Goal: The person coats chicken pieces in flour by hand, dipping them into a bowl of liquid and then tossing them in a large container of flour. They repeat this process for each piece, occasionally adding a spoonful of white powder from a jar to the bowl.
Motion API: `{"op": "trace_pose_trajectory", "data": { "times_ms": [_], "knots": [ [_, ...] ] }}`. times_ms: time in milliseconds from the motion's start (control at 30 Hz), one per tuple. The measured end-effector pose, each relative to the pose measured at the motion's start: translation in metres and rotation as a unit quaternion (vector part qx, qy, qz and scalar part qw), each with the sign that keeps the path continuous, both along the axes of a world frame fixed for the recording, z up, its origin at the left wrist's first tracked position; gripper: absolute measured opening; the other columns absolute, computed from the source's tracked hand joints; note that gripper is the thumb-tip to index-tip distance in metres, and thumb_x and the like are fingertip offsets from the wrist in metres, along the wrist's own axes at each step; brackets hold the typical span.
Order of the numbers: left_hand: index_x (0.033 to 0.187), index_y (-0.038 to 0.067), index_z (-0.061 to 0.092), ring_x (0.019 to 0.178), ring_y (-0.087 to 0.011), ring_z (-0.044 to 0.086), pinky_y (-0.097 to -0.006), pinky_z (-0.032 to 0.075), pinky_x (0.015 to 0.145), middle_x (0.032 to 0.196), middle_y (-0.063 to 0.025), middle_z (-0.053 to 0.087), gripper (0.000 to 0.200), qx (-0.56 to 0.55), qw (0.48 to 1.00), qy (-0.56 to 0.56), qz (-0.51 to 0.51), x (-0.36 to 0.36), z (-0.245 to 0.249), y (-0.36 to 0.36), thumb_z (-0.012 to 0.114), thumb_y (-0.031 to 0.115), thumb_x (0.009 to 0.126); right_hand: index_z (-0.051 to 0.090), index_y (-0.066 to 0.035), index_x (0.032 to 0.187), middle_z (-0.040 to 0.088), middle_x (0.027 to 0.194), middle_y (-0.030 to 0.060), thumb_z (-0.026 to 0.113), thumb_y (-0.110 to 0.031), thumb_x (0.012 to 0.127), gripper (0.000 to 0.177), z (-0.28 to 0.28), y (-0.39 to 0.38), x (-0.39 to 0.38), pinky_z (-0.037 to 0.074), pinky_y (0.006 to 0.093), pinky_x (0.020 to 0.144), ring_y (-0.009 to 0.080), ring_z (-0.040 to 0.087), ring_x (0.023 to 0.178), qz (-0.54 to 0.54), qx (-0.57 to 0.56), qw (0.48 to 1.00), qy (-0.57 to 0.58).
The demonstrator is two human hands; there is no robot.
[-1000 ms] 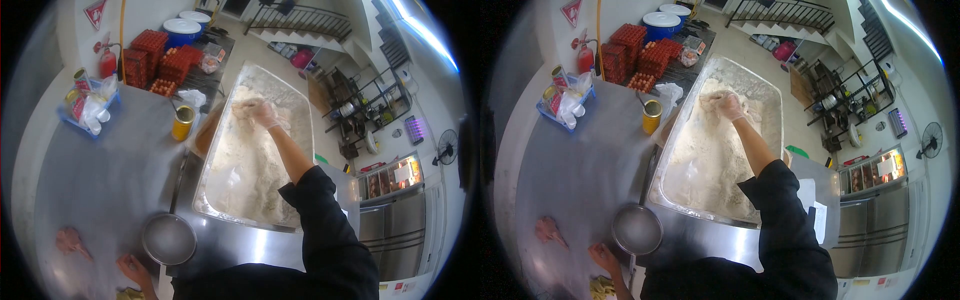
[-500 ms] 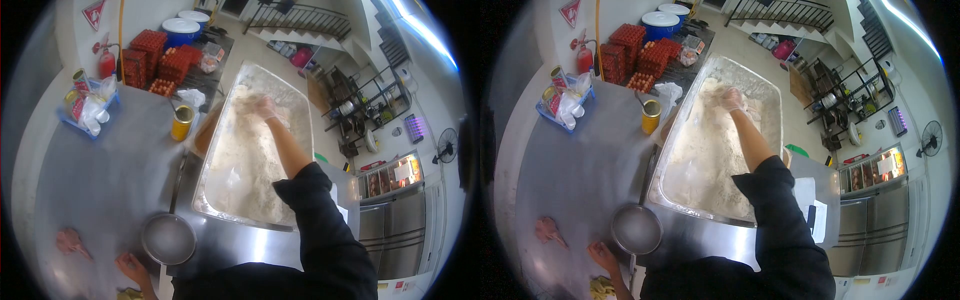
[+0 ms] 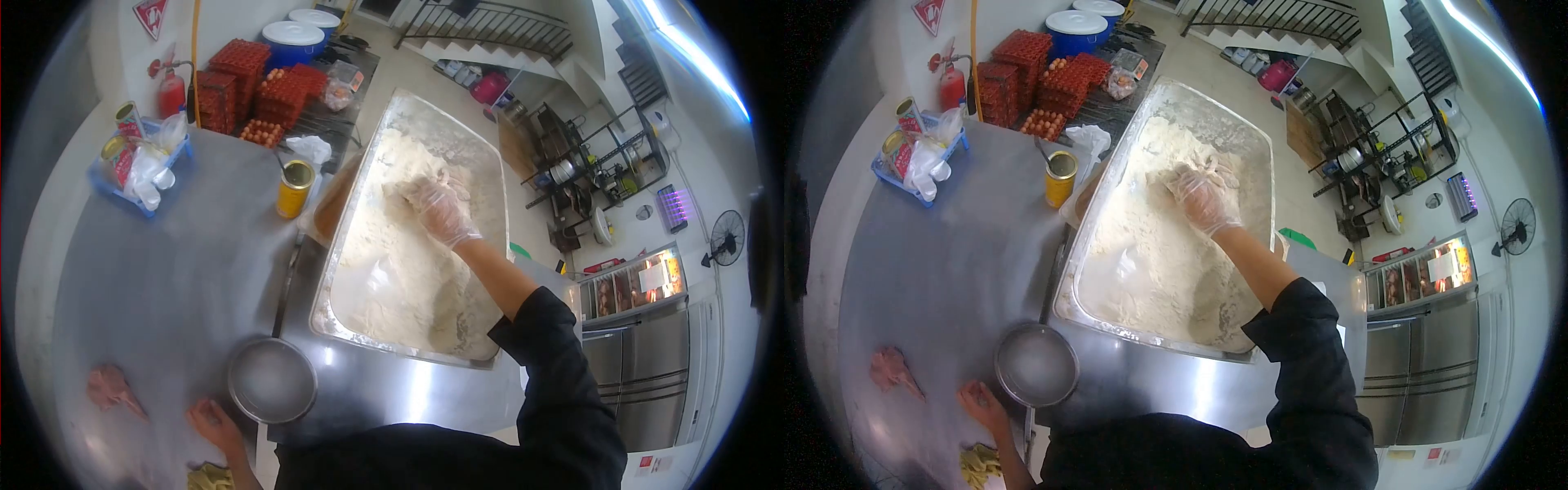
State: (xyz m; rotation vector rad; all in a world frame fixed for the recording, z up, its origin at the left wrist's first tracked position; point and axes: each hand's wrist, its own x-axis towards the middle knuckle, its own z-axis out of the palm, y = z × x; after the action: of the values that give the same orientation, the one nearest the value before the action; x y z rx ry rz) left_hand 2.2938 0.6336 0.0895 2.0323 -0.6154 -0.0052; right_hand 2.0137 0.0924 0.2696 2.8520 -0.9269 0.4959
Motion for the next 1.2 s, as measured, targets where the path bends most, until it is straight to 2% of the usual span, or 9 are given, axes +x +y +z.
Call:
{"op": "trace_pose_trajectory", "data": {
  "times_ms": [133,233,533,733,867,1033,1100,1133,1200],
  "knots": [
    [0.106,-0.004,0.057,0.088,-0.0237,0.056,-0.0339,0.049,0.075,0.104,-0.0133,0.053,0.016,-0.013,1.0,-0.005,-0.001,-0.002,-0.001,0.004,0.06,-0.004,0.09,0.059,0.001,0.115,0.059,0.117,0.0186,0.052,-0.018,0.098,0.027,0.029,0.039,0.017,0.051,0.0387,0.09,0.0371,0.061,0.101,-0.025,0.072,0.997,0.021],
    [0.106,-0.003,0.057,0.088,-0.023,0.056,-0.0335,0.048,0.075,0.104,-0.0126,0.053,0.018,-0.004,1.0,-0.012,0.003,-0.004,-0.005,0.01,0.06,-0.005,0.088,0.063,-0.004,0.118,0.067,0.098,0.0148,0.064,-0.022,0.094,0.03,0.006,0.022,0.011,0.049,0.0423,0.092,0.032,0.065,0.097,0.036,-0.123,0.99,0.056],
    [0.108,-0.002,0.057,0.087,-0.0216,0.056,-0.0327,0.047,0.073,0.106,-0.0125,0.053,0.021,0.005,1.0,0.003,0.014,-0.007,0.002,0.019,0.059,-0.005,0.088,0.064,-0.013,0.128,0.069,0.111,0.0091,0.065,-0.022,0.093,0.036,0.006,-0.01,0.014,0.048,0.0356,0.103,0.0258,0.063,0.112,0.003,0.16,0.987,-0.007],
    [0.107,-0.002,0.057,0.086,-0.0214,0.056,-0.033,0.048,0.074,0.107,-0.0129,0.053,0.018,0.004,1.0,-0.002,0.01,-0.007,0.006,0.019,0.059,-0.004,0.089,0.056,-0.005,0.129,0.067,0.111,0.0139,0.056,-0.024,0.1,0.035,-0.004,-0.017,0.023,0.055,0.0363,0.087,0.0281,0.067,0.099,0.128,-0.002,0.988,0.089],
    [0.106,-0.002,0.058,0.084,-0.0224,0.055,-0.0343,0.047,0.073,0.103,-0.0131,0.053,0.017,0.021,1.0,-0.022,-0.006,-0.007,0.012,0.018,0.059,-0.004,0.089,0.05,-0.003,0.133,0.066,0.109,0.0105,0.053,-0.021,0.101,0.037,-0.002,-0.021,0.034,0.057,0.0371,0.084,0.025,0.067,0.099,0.248,-0.634,0.629,0.375],
    [0.105,-0.002,0.057,0.084,-0.0252,0.054,-0.0368,0.045,0.075,0.098,-0.0135,0.052,0.016,0.039,0.998,-0.04,-0.027,-0.01,0.01,0.017,0.058,-0.003,0.089,0.046,0.001,0.136,0.063,0.112,0.0106,0.05,-0.014,0.102,0.037,-0.031,-0.056,0.014,0.059,0.0332,0.081,0.0213,0.066,0.098,0.182,-0.827,0.386,0.367],
    [0.104,-0.002,0.057,0.085,-0.0259,0.053,-0.0376,0.045,0.077,0.097,-0.0136,0.052,0.015,0.038,0.998,-0.042,-0.032,-0.01,0.01,0.018,0.058,-0.002,0.089,0.045,0.002,0.137,0.063,0.114,0.0113,0.052,-0.013,0.101,0.04,-0.022,-0.044,0.012,0.059,0.0323,0.08,0.0205,0.067,0.098,0.217,-0.477,0.79,0.319],
    [0.104,-0.001,0.057,0.085,-0.0264,0.054,-0.0384,0.045,0.077,0.096,-0.0135,0.052,0.015,0.033,0.998,-0.037,-0.029,-0.011,0.011,0.017,0.059,-0.002,0.089,0.045,0.002,0.137,0.063,0.115,0.0117,0.053,-0.013,0.101,0.041,-0.014,-0.038,0.013,0.06,0.0319,0.08,0.0201,0.067,0.098,0.211,-0.243,0.911,0.259],
    [0.102,-0.001,0.058,0.084,-0.0274,0.054,-0.04,0.044,0.078,0.094,-0.0133,0.053,0.014,0.024,0.999,-0.025,-0.023,-0.014,0.016,0.015,0.059,-0.003,0.088,0.044,0.002,0.138,0.063,0.112,0.0117,0.055,-0.014,0.1,0.042,-0.008,-0.035,0.014,0.06,0.031,0.077,0.0193,0.067,0.096,0.217,-0.729,0.504,0.41]
  ]
}}
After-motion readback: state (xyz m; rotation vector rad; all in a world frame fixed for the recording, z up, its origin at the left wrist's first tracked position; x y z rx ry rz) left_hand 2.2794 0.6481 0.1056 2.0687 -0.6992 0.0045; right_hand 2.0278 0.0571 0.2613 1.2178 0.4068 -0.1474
